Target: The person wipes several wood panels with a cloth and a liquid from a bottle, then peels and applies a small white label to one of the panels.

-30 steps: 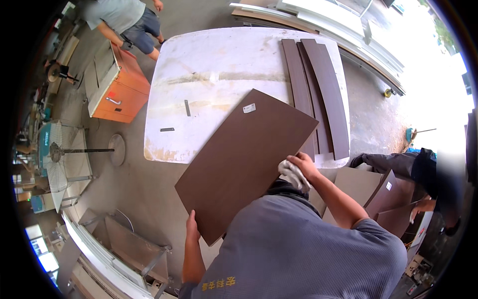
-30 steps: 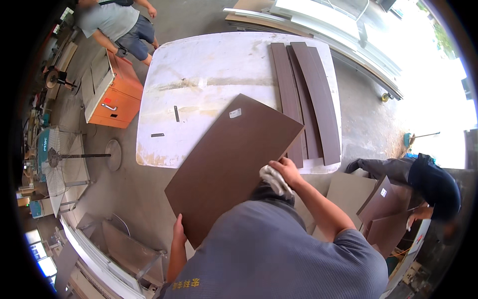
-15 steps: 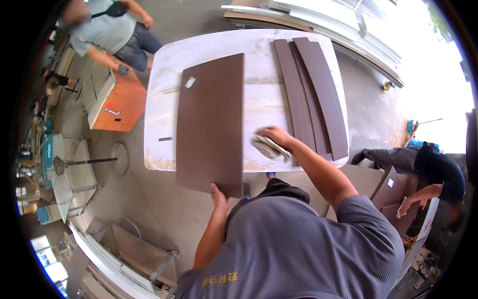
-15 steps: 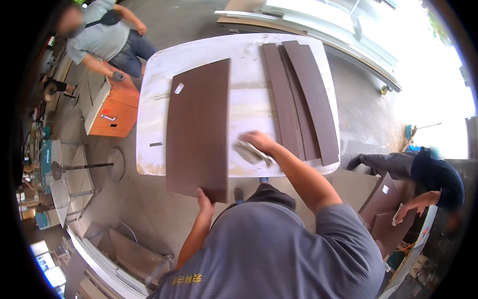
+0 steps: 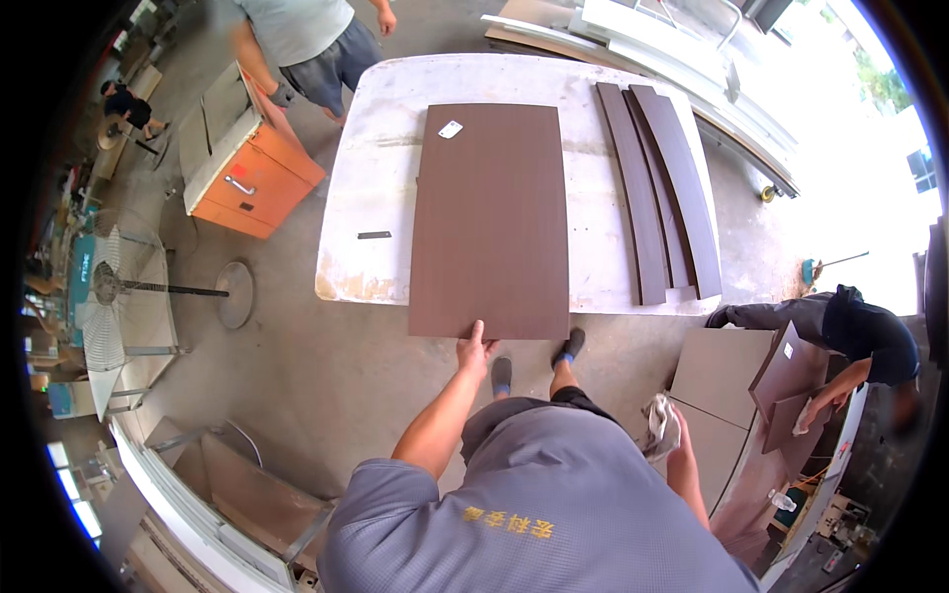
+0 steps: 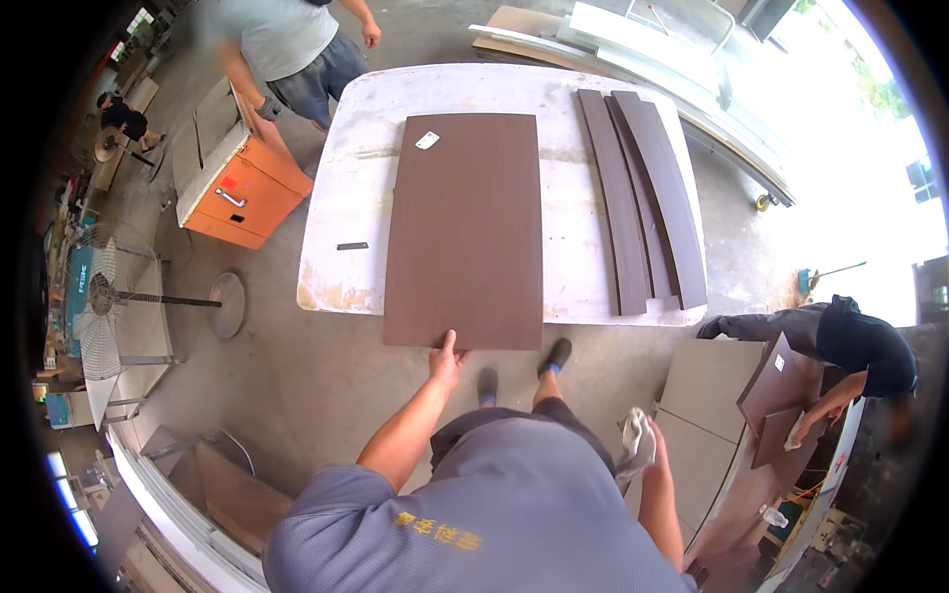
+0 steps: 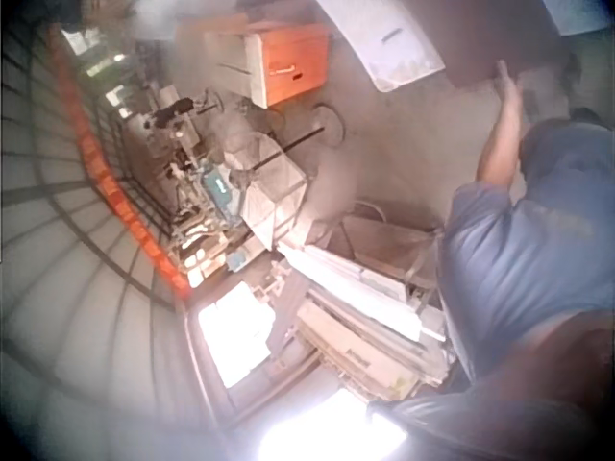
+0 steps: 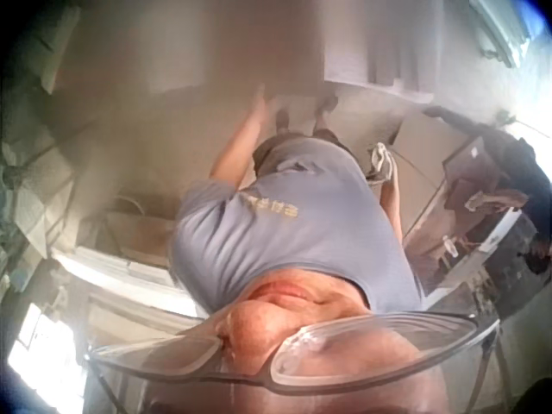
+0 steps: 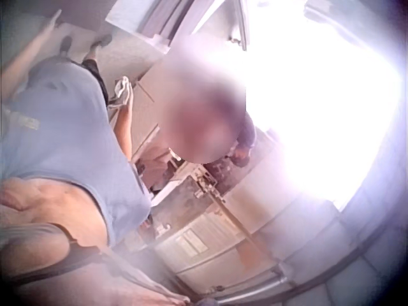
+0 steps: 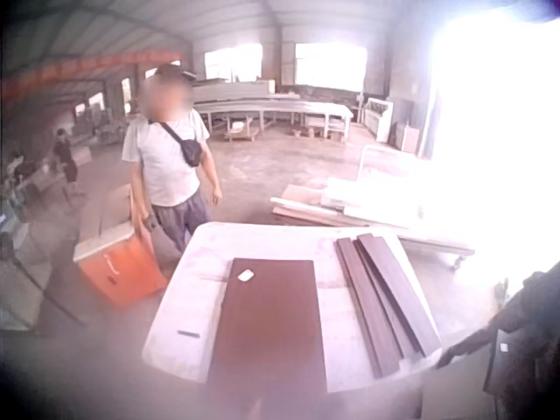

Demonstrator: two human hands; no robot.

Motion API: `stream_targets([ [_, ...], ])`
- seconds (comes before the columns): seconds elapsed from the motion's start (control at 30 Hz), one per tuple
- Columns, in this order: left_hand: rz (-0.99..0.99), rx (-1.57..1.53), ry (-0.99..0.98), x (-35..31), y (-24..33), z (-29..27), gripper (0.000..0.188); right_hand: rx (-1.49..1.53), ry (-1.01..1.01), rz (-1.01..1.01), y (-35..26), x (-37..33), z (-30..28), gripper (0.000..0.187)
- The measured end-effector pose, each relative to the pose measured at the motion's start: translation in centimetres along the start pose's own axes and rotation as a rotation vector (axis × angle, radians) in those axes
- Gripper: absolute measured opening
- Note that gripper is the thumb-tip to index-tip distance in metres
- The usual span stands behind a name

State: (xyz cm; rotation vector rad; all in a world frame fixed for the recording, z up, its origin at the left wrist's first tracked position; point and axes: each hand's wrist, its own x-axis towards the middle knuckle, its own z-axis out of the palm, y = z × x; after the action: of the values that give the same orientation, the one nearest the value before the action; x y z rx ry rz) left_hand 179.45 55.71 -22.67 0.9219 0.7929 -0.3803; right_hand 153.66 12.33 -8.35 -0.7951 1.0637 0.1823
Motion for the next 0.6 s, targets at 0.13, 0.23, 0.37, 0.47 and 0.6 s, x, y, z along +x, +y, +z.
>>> stream_targets([
  [0.13, -0.008, 0.000, -0.056, -2.2, -0.4, 2.6, 0.042, 0.121, -0.008, 0.054, 6.1, -3.8, -4.3, 0.040],
  [0.23, -0.045, 0.347, -0.138, 1.1, -1.8, 2.9, 0.052, 0.310, 0.113, -0.018, 11.7, -8.5, -5.1, 0.043],
  [0.37, -0.026, 0.681, -0.087, 2.7, -1.1, -2.4, 0.070, 0.351, 0.060, -0.155, 14.0, -13.0, -5.7, 0.053],
  [0.47, -0.075, 0.832, -0.153, 3.1, -1.7, -1.7, 0.065, 0.559, 0.019, -0.313, 18.1, -17.4, -6.8, 0.059],
  [0.6, -0.014, 1.287, -0.689, -2.2, -7.4, 3.4, 0.051, 0.754, 0.009, -0.557, 23.0, -22.5, -7.5, 0.064],
])
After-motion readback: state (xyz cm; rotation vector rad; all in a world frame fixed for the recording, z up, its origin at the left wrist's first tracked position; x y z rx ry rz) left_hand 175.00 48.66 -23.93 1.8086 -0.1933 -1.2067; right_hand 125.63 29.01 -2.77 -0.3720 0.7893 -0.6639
